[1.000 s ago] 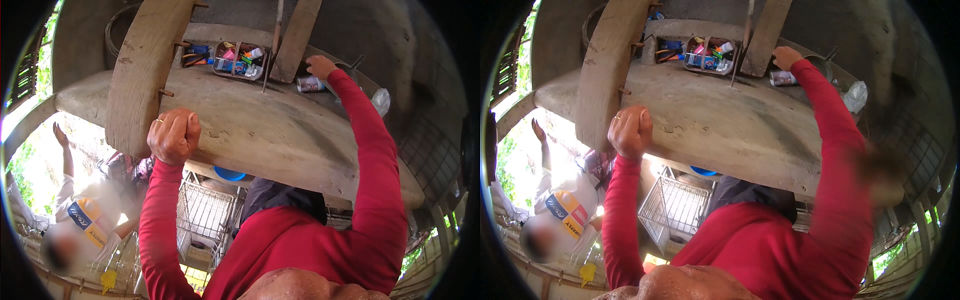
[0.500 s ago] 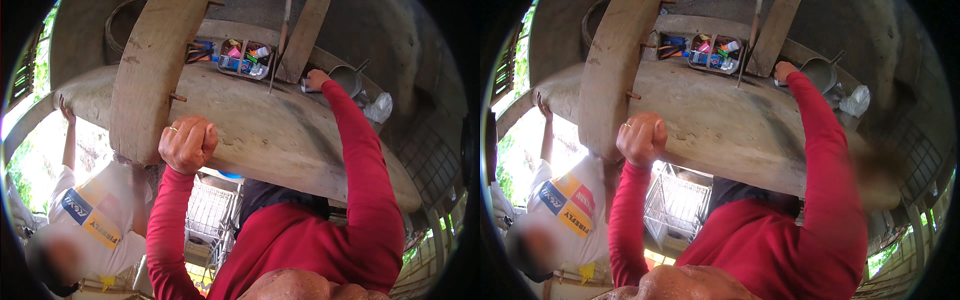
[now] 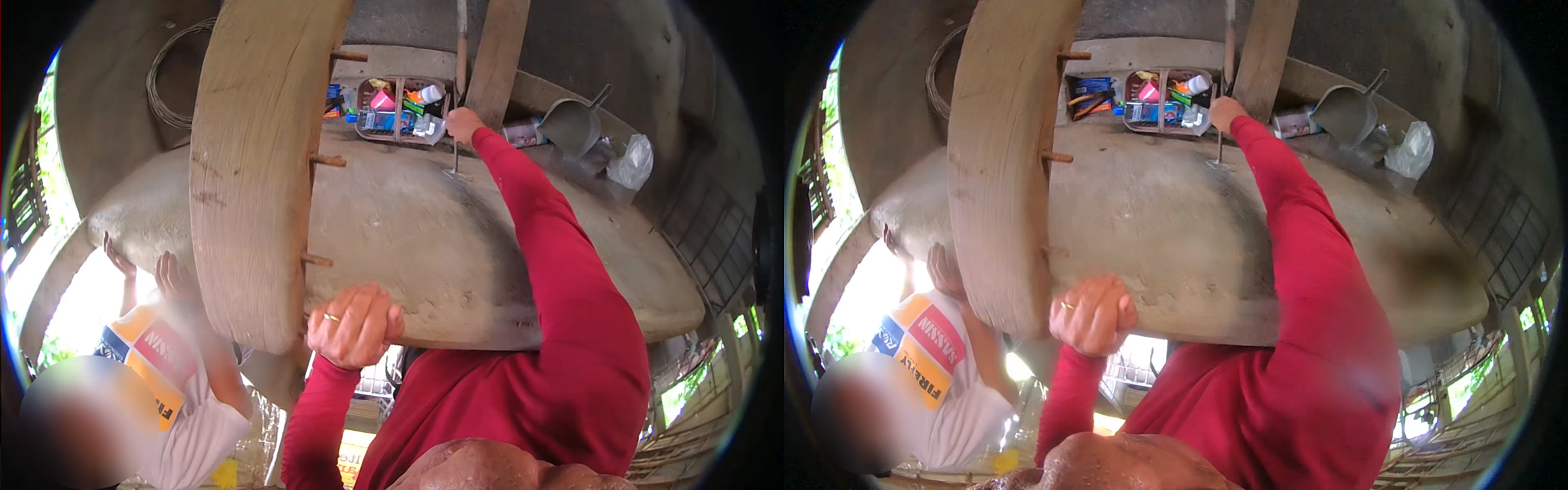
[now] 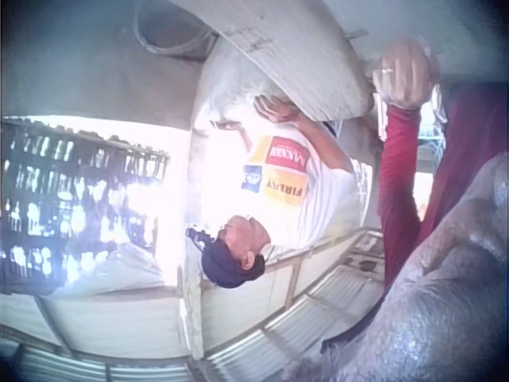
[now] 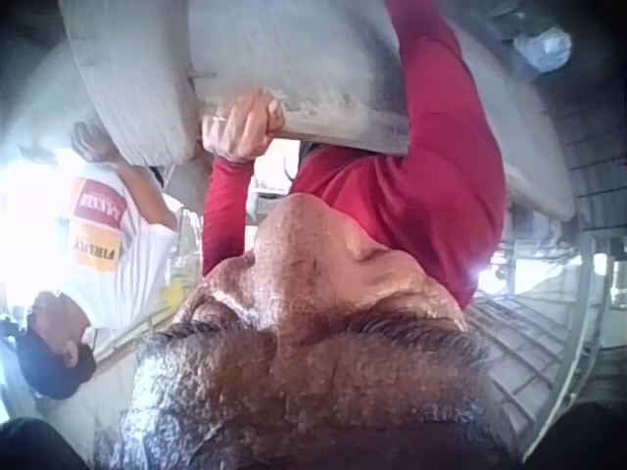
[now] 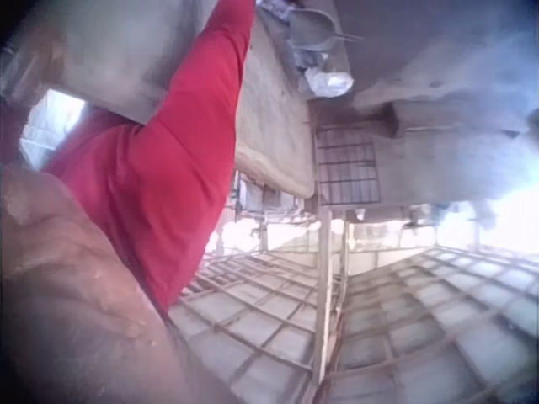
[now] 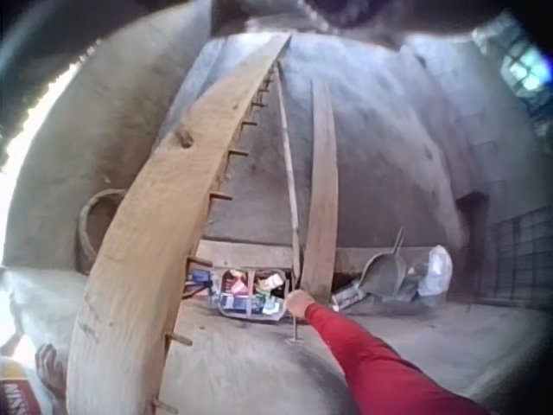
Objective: Preparing and opening a bag of animal feed in a piggery.
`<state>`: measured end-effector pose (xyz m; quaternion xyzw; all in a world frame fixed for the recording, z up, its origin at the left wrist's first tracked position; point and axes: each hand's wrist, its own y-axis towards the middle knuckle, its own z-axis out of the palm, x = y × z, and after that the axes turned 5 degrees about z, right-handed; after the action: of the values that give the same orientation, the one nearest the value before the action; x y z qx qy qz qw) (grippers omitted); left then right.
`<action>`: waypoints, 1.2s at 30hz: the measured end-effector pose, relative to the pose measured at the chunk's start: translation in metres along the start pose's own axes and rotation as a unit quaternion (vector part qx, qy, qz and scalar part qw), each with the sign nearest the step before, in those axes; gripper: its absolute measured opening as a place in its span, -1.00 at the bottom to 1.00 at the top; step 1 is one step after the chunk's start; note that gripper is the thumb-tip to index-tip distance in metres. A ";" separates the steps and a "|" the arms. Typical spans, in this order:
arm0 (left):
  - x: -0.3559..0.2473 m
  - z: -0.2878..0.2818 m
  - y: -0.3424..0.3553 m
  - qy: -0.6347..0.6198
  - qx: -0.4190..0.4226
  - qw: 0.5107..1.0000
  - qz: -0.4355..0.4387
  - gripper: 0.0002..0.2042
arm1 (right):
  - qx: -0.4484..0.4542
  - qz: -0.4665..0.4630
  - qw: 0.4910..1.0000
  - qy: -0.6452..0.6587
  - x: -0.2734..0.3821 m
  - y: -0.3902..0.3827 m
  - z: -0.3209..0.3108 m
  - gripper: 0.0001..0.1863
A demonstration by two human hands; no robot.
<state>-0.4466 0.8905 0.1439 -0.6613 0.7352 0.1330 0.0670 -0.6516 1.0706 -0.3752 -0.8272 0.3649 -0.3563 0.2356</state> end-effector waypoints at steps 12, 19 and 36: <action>0.005 0.001 0.008 -0.003 0.082 0.996 -0.025 -0.85 | 0.033 0.292 0.859 0.418 -0.004 0.093 0.085 -0.78; 0.006 0.019 0.009 -0.002 0.108 0.991 -0.080 -0.77 | 0.004 0.342 0.813 0.471 -0.017 0.134 0.086 -0.80; 0.012 0.016 0.010 -0.012 0.184 0.976 -0.115 -0.79 | -0.052 0.295 0.836 0.459 0.009 0.145 0.126 -0.66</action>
<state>-0.4589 0.8845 0.1265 -0.7161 0.6652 -0.0048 0.2113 -0.6145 0.9900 -0.5452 -0.4325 0.6760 -0.5895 0.0914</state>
